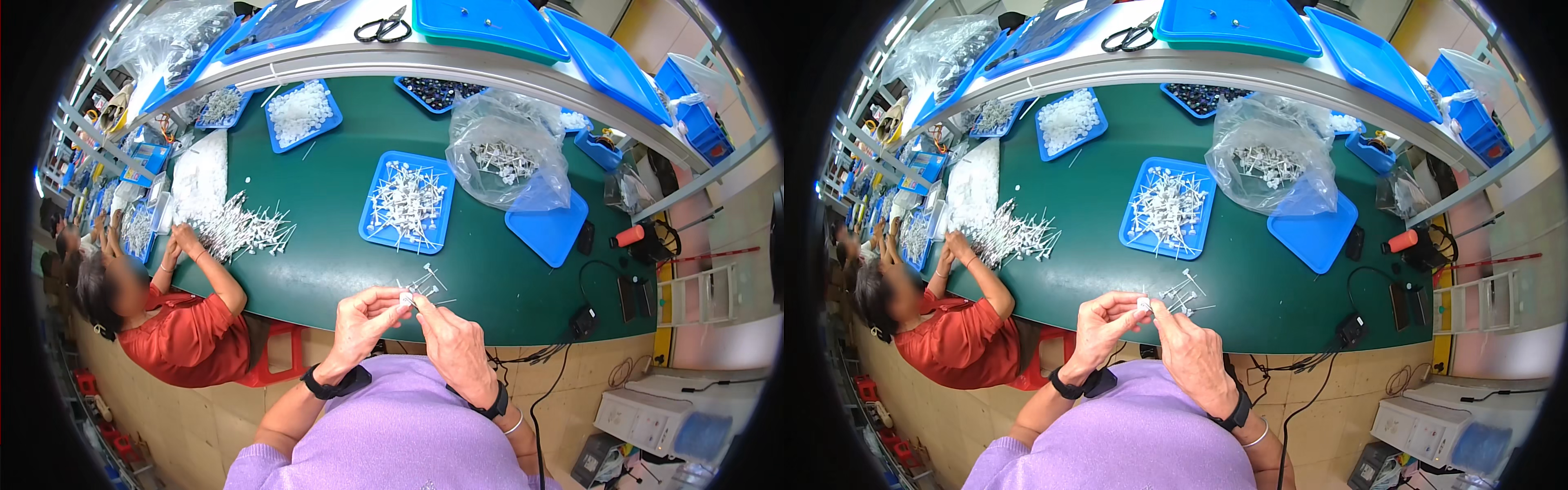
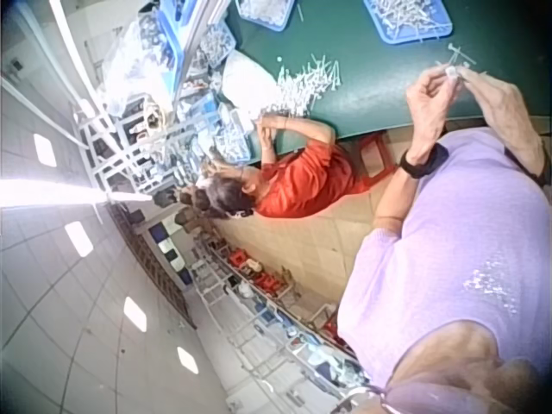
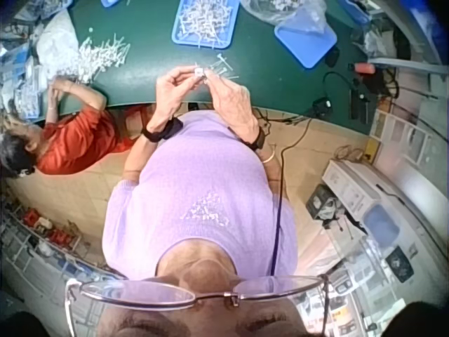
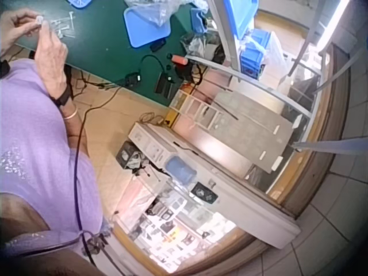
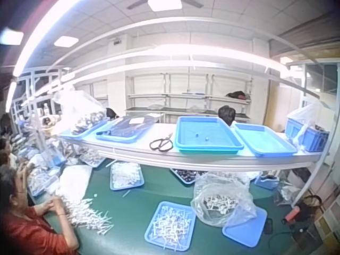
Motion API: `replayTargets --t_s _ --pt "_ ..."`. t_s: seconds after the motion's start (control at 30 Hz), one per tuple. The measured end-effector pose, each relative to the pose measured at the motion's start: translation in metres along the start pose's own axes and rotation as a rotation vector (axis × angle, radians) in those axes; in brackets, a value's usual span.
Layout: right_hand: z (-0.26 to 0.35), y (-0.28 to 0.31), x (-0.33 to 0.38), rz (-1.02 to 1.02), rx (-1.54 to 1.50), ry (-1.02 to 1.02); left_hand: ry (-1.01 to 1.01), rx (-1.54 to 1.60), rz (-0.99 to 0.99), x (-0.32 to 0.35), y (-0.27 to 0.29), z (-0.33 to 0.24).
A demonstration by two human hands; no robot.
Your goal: Manual assembly and sorting of small white plastic components at a factory workbench.
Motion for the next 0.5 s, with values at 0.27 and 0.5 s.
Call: replayTargets --t_s 0.27,0.5 --pt "-0.0004 0.0023 -0.0026 -0.003 -0.034 -0.014 0.002 -0.013 0.001 -0.0015 0.0002 0.0015" --pt "-0.0084 0.0056 -0.0074 0.008 -0.192 -0.043 -0.055 -0.007 -0.001 -0.0038 0.0006 -0.0009"
Point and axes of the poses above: each hand's wrist, its own x-axis away from the middle knuckle, its own y-axis out of the back of the hand, z = x × y, the point moved 10 cm from there along -x, towards the middle knuckle, and after that the axes turned 2 degrees about z, right-handed, at the moved point
